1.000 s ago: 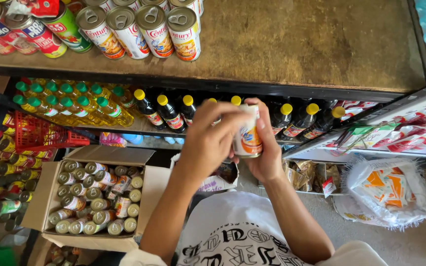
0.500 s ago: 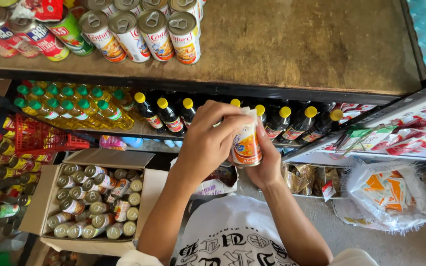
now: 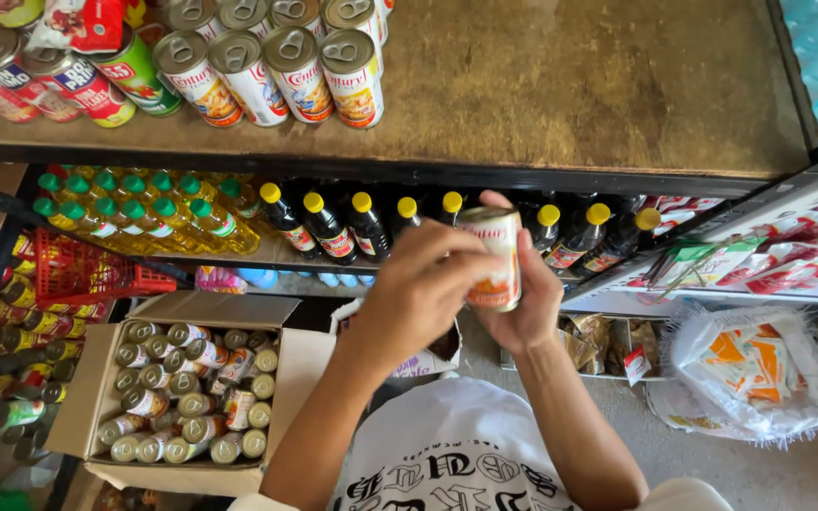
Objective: Cleaning canned goods with a cloth and organizing them on a grocery shelf.
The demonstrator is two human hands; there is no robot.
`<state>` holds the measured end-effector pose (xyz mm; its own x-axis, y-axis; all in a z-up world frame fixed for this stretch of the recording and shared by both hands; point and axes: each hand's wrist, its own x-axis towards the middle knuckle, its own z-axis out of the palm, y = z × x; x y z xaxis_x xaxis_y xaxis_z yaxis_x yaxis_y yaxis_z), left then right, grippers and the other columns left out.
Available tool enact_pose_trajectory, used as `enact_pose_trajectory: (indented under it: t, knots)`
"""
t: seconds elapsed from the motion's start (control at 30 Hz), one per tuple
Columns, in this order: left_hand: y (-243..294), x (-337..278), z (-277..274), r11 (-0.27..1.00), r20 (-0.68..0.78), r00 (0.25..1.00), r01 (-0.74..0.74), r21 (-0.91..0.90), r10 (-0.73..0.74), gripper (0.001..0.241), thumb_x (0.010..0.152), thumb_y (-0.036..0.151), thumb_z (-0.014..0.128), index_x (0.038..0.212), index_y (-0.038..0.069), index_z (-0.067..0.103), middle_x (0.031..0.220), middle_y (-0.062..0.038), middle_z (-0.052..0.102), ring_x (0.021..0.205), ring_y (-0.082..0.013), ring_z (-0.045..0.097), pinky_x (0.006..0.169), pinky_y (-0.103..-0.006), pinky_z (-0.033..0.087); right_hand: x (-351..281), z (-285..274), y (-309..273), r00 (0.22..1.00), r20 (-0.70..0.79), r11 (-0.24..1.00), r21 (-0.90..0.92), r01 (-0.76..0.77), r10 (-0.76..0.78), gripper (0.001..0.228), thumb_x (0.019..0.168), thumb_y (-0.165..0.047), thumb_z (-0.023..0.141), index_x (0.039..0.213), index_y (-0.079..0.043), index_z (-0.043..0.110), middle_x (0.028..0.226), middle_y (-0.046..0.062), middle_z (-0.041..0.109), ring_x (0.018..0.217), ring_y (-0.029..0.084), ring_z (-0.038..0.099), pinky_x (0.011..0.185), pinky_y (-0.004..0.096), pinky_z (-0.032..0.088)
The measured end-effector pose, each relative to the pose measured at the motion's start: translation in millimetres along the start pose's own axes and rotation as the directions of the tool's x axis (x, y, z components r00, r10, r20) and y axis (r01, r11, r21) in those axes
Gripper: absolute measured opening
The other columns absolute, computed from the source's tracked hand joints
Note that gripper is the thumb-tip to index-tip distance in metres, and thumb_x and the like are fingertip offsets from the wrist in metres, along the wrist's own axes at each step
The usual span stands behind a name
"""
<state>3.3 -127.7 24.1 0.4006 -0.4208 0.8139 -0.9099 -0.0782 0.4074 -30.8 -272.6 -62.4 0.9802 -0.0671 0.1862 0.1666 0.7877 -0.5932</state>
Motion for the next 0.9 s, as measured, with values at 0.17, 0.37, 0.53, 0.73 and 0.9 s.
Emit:
enact_pose_trajectory:
  t: [0.17,0.37,0.53,0.73,0.9]
  knots:
    - [4.0,-8.4,20.5,0.997,0.039,0.998,-0.042,-0.069,0.044,0.015,0.096,0.000,0.065,0.101,0.013,0.073,0.096,-0.006,0.065,0.087,-0.0295,0.065,0.081,-0.0416,0.055,14.3,-25.1,1.1,0.984,-0.026,0.963,-0.213,0.166,-0.175,0.057,0.106,-0.037,0.037,0.158,-0.014,0.028,0.128,0.021,0.058,0.102,0.030,0.066,0.074,0.039,0.060]
    - [3.4,21.9,-5.3,1.000,-0.029,0.999,-0.028,0.012,0.029,0.021,0.091,-0.002,0.070,0.103,0.014,0.075,0.097,-0.004,0.067,0.088,-0.0247,0.063,0.083,-0.0390,0.055,-6.4,17.7,-11.6,0.996,0.047,0.997,0.004,0.071,-0.071,0.061,0.105,-0.032,0.041,0.160,-0.013,0.024,0.120,0.028,0.061,0.081,0.033,0.071,0.048,0.036,0.062]
    - [17.3,1.2,22.9,0.998,-0.003,0.999,-0.052,-0.045,0.052,0.017,0.094,-0.003,0.067,0.102,0.011,0.073,0.098,-0.006,0.067,0.086,-0.0283,0.065,0.079,-0.0409,0.055,15.0,-21.5,-1.3,0.992,-0.020,0.992,-0.018,0.128,-0.128,0.065,0.103,-0.040,0.042,0.158,-0.007,0.033,0.133,0.027,0.060,0.104,0.037,0.069,0.082,0.049,0.062]
    - [-3.6,20.5,5.6,0.998,-0.064,0.996,-0.054,0.024,0.055,0.021,0.092,-0.003,0.070,0.104,0.014,0.076,0.099,-0.004,0.069,0.088,-0.0267,0.066,0.083,-0.0403,0.056,-1.6,0.6,-4.8,0.995,0.016,0.995,0.044,0.094,-0.095,0.066,0.099,-0.037,0.053,0.153,-0.001,0.038,0.116,0.032,0.063,0.087,0.037,0.069,0.062,0.044,0.061]
    - [8.9,8.4,24.6,0.996,0.004,0.997,-0.073,-0.061,0.073,0.016,0.095,0.001,0.068,0.101,0.013,0.074,0.097,-0.004,0.067,0.088,-0.0269,0.065,0.082,-0.0407,0.056,7.5,-9.6,-13.9,0.985,0.031,0.984,-0.058,0.170,-0.168,0.065,0.099,-0.038,0.049,0.153,-0.005,0.033,0.125,0.027,0.060,0.101,0.034,0.067,0.074,0.046,0.061]
